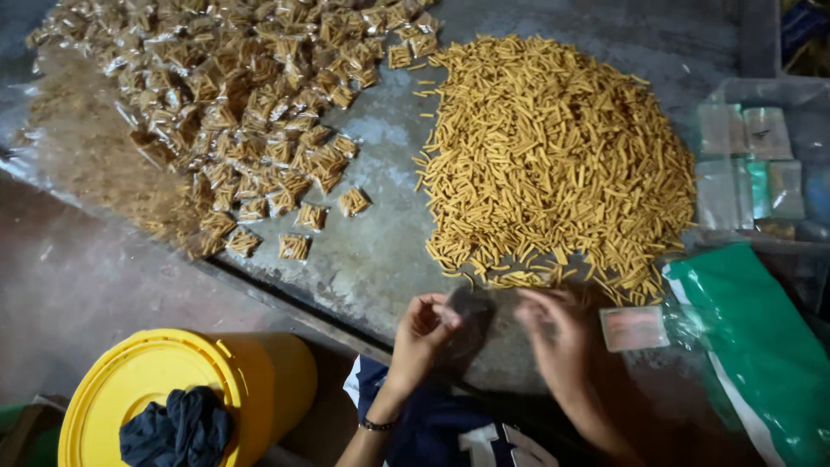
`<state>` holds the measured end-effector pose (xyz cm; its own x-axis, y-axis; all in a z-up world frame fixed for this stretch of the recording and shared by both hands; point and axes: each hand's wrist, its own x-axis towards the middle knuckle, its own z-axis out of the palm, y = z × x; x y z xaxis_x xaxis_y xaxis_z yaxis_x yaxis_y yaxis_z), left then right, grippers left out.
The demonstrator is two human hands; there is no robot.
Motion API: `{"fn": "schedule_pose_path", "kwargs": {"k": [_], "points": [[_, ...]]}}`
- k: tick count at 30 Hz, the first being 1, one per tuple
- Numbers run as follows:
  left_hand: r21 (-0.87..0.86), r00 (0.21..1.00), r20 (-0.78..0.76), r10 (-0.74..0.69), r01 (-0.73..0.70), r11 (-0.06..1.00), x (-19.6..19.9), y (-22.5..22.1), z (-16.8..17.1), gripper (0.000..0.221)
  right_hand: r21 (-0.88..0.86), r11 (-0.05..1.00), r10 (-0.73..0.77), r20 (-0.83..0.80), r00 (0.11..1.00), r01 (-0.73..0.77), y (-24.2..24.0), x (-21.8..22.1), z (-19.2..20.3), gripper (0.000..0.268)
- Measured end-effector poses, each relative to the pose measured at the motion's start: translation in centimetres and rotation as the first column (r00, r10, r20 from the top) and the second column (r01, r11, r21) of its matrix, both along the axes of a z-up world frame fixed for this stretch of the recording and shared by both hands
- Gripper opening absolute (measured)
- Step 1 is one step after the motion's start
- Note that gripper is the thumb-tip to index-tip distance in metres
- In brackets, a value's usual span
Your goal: The person fills small plastic bags with snacks from a large pile and seals them using a heat sealer.
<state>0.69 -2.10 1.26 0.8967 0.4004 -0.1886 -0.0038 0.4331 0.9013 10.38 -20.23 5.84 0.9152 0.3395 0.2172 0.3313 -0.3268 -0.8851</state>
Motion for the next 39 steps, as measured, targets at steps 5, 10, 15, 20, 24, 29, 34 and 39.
{"fn": "schedule_pose_path", "kwargs": {"k": [5,10,15,20,24,29,34,39], "points": [[-0.097,0.989,-0.034,-0.147,0.143,0.985,0.1,-1.4,2.9,0.055,0.084,0.972,0.235,-0.213,0.948,-0.221,2.4,-0.7,-0.5,0.017],[-0.268,0.976,-0.110,-0.189,0.154,0.951,0.0,-0.8,2.1,0.024,0.123,0.943,0.330,-0.211,0.920,-0.310,1.5,-1.7,-2.1,0.034],[-0.016,0.982,-0.079,-0.170,0.169,0.985,0.1,-0.6,-0.7,0.037,-0.143,0.989,0.072,0.197,0.978,-0.044,-0.3,1.1,0.1,0.010],[-0.081,0.947,-0.306,-0.100,0.079,0.994,0.5,-0.2,-4.6,0.028,-0.311,0.948,0.027,0.272,0.962,0.061,-1.9,3.7,-3.0,0.014],[-0.132,0.944,-0.320,-0.078,0.037,0.991,1.2,-0.1,-1.0,0.022,-0.183,0.981,-0.019,0.271,0.962,0.071,-2.4,3.4,-2.1,0.009],[-0.175,0.966,-0.221,-0.133,0.095,0.980,2.1,-0.5,1.1,0.048,-0.137,0.988,-0.032,0.231,0.973,0.065,-3.5,3.3,2.6,0.015],[-0.253,0.966,-0.201,-0.164,0.110,0.961,2.8,-1.5,0.5,0.053,-0.184,0.983,0.051,0.199,0.979,-0.014,-3.6,2.7,2.9,0.017],[-0.269,0.953,-0.239,-0.184,0.117,0.956,2.8,-2.3,-0.3,0.045,-0.254,0.961,0.174,0.239,0.955,-0.111,-1.7,0.6,4.1,0.016]]}}
